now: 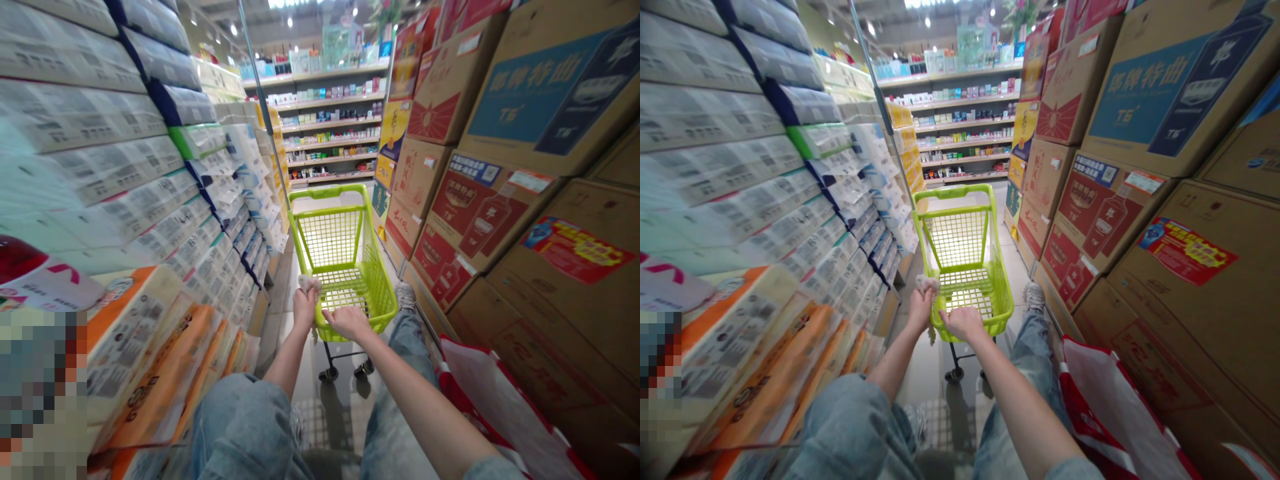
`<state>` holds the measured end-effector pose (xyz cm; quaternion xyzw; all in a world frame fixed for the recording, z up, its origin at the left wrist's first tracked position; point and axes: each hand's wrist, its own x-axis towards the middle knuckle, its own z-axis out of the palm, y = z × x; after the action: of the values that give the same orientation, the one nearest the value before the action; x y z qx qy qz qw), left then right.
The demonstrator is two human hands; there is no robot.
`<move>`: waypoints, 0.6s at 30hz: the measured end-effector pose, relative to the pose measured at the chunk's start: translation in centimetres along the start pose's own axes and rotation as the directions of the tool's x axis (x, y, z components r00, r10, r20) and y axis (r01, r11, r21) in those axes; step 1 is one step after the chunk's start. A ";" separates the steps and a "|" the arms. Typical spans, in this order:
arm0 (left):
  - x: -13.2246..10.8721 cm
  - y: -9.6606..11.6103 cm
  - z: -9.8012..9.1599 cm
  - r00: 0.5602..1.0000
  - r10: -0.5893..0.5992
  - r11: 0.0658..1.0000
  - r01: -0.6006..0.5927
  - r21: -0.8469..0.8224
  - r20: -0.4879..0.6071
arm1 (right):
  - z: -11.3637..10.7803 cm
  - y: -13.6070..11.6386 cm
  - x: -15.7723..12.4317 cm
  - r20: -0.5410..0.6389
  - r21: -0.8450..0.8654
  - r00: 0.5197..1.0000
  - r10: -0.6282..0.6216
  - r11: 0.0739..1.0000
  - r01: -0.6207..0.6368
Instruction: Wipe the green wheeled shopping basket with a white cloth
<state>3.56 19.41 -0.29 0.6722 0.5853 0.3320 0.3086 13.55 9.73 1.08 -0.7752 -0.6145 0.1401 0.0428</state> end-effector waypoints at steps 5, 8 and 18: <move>-1.6 0.7 -0.2 0.995 0.092 0.955 -0.097 0.279 0.032 | 0.0 0.0 0.1 0.010 -0.009 1.000 0.016 1.000 -0.016; -2.8 0.9 -0.3 0.994 0.095 0.931 -0.110 0.349 0.060 | -0.2 0.1 0.0 0.014 -0.017 1.000 0.017 1.000 -0.016; -6.1 1.3 -0.7 0.980 -0.014 0.914 -0.069 0.399 0.200 | -0.6 0.7 -0.6 0.031 -0.021 0.999 0.020 1.000 -0.020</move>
<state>3.20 13.21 0.67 0.7593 0.5981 0.1397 0.2151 14.24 9.09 1.59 -0.7794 -0.6088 0.1462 0.0238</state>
